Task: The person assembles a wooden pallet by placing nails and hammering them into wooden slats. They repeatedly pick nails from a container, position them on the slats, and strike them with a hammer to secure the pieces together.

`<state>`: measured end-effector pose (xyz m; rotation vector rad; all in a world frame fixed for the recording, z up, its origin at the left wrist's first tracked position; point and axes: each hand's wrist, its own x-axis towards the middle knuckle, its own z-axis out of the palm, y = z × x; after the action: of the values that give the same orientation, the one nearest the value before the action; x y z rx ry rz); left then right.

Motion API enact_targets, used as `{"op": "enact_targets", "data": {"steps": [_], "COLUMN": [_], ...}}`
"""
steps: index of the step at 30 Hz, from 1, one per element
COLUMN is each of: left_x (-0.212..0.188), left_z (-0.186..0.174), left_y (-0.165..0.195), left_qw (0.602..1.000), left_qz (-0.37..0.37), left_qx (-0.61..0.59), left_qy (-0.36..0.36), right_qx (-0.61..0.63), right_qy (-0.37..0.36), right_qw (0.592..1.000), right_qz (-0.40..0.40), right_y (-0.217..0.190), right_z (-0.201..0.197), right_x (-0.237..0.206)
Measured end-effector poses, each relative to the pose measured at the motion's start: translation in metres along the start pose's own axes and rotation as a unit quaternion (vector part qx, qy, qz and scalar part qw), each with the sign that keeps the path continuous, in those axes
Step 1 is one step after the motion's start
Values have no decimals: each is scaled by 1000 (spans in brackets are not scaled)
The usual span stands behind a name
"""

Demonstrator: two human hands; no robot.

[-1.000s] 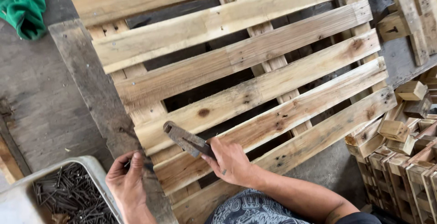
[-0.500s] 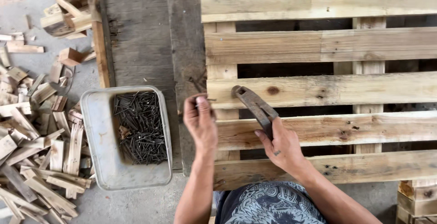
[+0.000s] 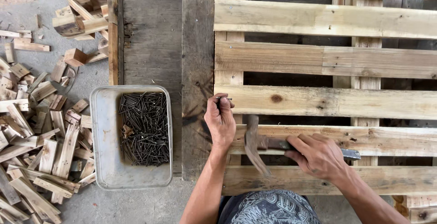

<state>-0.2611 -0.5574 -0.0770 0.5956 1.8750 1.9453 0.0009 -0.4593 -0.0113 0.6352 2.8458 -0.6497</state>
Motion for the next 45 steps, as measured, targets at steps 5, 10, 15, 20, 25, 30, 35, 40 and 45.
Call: {"op": "enact_targets", "data": {"steps": [5, 10, 15, 20, 25, 30, 35, 40, 45], "left_x": [2, 6, 14, 23, 26, 34, 52, 65, 58], "left_z": [-1, 1, 7, 6, 7, -1, -51, -72, -45], "left_y": [8, 23, 36, 36, 35, 37, 28, 24, 37], "left_qw": [999, 997, 992, 992, 992, 983, 940, 926, 965], "left_qz": [23, 38, 76, 10, -53, -131, -254, -216, -202], "left_qx": [15, 64, 102, 113, 112, 113, -228, -309, -139], "left_qy": [18, 28, 19, 52, 22, -53, -4, 11, -95], "right_qx": [9, 41, 214, 434, 382, 206, 168, 167, 150], "right_qy": [71, 27, 7, 64, 75, -4, 79, 79, 116], "right_qw": [996, 998, 966, 884, 892, 939, 960, 949, 957], "right_qz": [-52, 33, 145, 160, 229, 276, 209, 257, 218], "right_y": [-2, 4, 5, -6, -20, -34, -43, -47, -45], "right_z": [6, 20, 24, 12, 0, -9, -9, 1, 5], "right_x": [7, 1, -16, -16, 17, 41, 45, 48, 49]}}
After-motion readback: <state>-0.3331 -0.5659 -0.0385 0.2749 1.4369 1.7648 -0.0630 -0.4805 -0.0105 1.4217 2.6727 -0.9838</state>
